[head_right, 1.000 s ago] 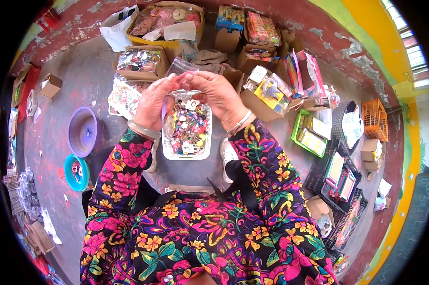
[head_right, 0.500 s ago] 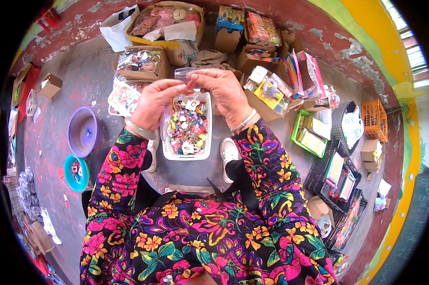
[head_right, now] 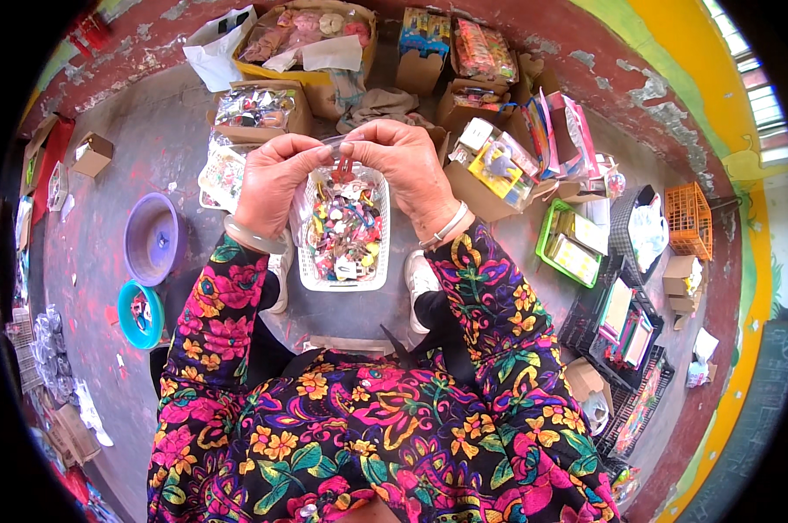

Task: The person sits on the floor and sorts small colorful craft items from a white basket into small clear plastic bags. They pick up items, place them into bags, and seal the bags one by one.

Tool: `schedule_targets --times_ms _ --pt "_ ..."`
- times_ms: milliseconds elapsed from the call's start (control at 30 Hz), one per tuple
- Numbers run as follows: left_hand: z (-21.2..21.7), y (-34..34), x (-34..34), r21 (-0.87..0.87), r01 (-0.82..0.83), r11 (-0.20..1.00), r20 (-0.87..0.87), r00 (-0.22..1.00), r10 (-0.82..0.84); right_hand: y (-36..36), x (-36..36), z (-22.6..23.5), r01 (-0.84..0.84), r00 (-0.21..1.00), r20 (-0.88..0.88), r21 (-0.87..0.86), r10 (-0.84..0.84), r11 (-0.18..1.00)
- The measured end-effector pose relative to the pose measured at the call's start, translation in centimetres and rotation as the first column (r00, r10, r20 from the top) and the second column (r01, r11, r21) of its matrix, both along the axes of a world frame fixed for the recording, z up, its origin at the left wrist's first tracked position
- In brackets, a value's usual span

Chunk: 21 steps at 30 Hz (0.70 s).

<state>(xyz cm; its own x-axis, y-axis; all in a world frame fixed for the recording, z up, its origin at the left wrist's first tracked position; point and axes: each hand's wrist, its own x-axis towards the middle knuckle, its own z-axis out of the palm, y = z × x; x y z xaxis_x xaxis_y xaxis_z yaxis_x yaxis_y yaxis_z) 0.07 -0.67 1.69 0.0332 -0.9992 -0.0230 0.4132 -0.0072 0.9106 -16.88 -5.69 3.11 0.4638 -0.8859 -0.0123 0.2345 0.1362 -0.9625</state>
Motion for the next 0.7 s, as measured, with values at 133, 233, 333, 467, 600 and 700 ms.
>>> schedule_targets --times_ms 133,233,333,467,600,700 --pt "0.13 0.1 0.06 -0.017 0.011 1.0 -0.01 1.0 -0.012 0.12 0.01 0.05 -0.028 0.999 0.047 0.063 0.025 0.998" --pt "0.32 0.27 -0.02 -0.029 0.019 0.999 0.028 0.999 -0.018 0.15 -0.04 0.06 -0.031 0.998 0.058 0.058 0.028 0.998" --pt "0.27 0.4 -0.05 -0.052 0.024 0.998 0.07 0.997 -0.02 0.24 -0.01 0.03 -0.031 0.998 0.055 0.028 0.029 0.999" --pt "0.61 0.69 -0.01 -0.095 0.041 0.995 0.116 0.993 -0.03 0.68 0.03 0.29 -0.019 0.997 0.071 -0.005 0.02 1.0" --pt "0.8 0.43 -0.05 -0.011 0.042 0.999 0.128 0.991 -0.04 0.48 0.21 -0.22 0.034 0.998 0.054 -0.059 -0.03 0.998" --pt "0.36 0.1 -0.12 -0.016 0.051 0.999 0.127 0.991 -0.049 0.63 0.36 0.33 0.015 0.996 -0.082 -0.105 -0.024 0.994"
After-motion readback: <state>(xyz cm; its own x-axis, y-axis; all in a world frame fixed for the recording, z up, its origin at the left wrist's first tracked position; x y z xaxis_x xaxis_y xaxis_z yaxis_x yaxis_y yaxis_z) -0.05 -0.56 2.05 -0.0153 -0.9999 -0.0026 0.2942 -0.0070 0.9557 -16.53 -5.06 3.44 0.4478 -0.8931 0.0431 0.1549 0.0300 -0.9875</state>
